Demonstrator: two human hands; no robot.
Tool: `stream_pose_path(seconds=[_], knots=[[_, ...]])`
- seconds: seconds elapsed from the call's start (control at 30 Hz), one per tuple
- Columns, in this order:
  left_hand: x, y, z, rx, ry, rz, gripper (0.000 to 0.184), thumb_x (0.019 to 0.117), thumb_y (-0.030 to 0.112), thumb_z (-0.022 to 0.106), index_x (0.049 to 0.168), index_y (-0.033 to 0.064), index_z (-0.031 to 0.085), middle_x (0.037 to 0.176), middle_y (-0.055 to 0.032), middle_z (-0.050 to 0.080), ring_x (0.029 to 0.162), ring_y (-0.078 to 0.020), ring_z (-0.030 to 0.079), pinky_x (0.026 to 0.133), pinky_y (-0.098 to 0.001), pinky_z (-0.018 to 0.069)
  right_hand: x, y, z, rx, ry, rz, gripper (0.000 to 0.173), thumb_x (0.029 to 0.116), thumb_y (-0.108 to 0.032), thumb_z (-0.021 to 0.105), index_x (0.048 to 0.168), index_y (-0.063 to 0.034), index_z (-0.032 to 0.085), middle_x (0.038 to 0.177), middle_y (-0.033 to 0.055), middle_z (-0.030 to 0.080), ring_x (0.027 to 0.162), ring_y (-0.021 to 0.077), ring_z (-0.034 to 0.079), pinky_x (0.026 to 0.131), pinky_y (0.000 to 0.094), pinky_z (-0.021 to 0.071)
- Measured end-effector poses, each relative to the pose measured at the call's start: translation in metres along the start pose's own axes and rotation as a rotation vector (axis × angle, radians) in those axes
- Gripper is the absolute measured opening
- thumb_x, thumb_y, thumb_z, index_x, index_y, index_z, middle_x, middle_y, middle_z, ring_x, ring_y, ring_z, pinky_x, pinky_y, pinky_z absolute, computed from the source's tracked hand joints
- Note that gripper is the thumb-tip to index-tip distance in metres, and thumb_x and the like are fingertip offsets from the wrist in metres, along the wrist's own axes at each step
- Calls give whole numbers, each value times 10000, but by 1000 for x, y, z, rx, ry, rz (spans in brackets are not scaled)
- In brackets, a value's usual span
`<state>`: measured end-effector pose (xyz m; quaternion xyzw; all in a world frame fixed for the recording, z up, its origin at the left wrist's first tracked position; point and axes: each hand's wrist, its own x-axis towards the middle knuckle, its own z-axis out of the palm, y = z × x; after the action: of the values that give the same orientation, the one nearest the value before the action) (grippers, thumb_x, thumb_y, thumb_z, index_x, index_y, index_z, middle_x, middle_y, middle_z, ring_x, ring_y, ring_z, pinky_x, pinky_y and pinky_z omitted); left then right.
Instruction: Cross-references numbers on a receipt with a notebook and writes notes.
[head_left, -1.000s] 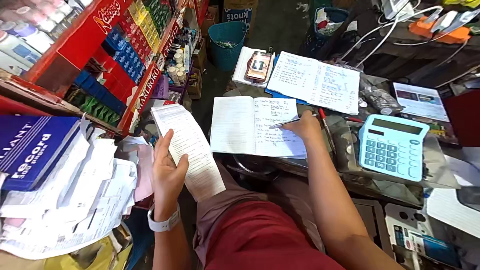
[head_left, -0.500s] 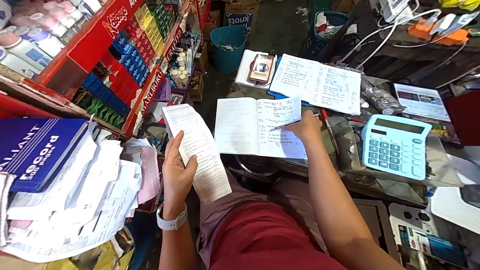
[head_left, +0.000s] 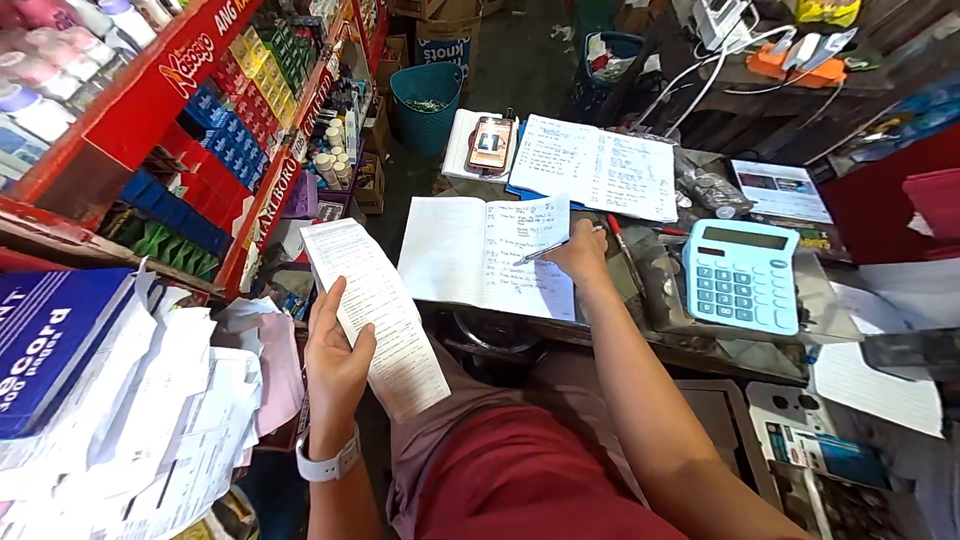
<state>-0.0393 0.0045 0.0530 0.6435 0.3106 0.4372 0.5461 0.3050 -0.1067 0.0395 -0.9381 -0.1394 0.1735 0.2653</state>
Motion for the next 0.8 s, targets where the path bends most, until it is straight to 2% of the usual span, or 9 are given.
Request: stream_pose_path(seconds=[0.07,0.17,0.3,0.37,0.47,0.6,0.67,0.73,0.8], knots=[[1,-1,1,-21,-8,10,724,816,-75,572,1517,-43,396,1509,-178,445,1089,-138,687,860,-275,616,2,-1,-1,13,-27,16,812,739,-115,921,1380,107,474,1389,395,467,1335,528,454,1097,621,391],[0,-1,-1,-16,-10,21,726,805,-78,573,1509,-64,395,1502,-183,451,1106,-132,680,866,-261,610,4,0,0,15,-79,-25,776,772,-108,890,1389,86,461,1285,351,591,1246,498,563,1048,650,425],[2,0,-5,61,8,5,740,774,-74,589,1491,-74,402,1514,-196,434,1183,-115,637,890,-237,589,-12,3,-3,96,-37,-144,471,932,10,672,1345,79,456,1212,321,617,1153,455,625,982,599,493],[3,3,-5,92,42,-38,749,761,-90,583,1490,-65,412,1526,-197,418,1180,-91,629,868,-211,579,-21,4,-18,49,5,-163,408,939,41,628,1317,59,476,1207,301,619,1135,435,637,968,578,506],[6,3,-3,93,50,-62,740,762,-95,577,1486,-58,425,1537,-191,411,1188,-82,622,872,-202,573,-25,17,-50,-45,66,-178,443,908,63,644,1317,49,476,1205,316,617,1119,479,637,937,633,507],[12,-6,7,56,-32,19,709,779,-69,575,1469,-102,413,1473,-182,476,1152,-77,640,880,-210,580,-14,46,-82,-181,124,-142,515,887,46,675,1350,52,449,1173,364,615,1103,557,619,902,711,481],[14,-8,16,43,-66,53,692,794,-55,589,1462,-112,416,1452,-197,493,1135,-93,653,882,-235,590,-13,52,-85,-200,268,-202,475,883,-19,721,1288,111,510,1147,400,603,1104,598,593,930,736,450],[18,-7,29,39,-100,60,689,807,-56,604,1471,-91,425,1469,-207,471,1131,-103,658,879,-248,598,-16,45,-78,-96,437,-388,353,956,-118,699,1148,156,585,1047,381,632,1026,569,622,914,689,474],[24,-6,43,12,-144,85,693,820,-53,622,1487,-49,437,1506,-181,441,1167,-112,641,904,-270,596,-17,30,-56,154,431,-608,336,1047,-195,590,972,131,562,870,266,675,773,370,674,724,520,534]])
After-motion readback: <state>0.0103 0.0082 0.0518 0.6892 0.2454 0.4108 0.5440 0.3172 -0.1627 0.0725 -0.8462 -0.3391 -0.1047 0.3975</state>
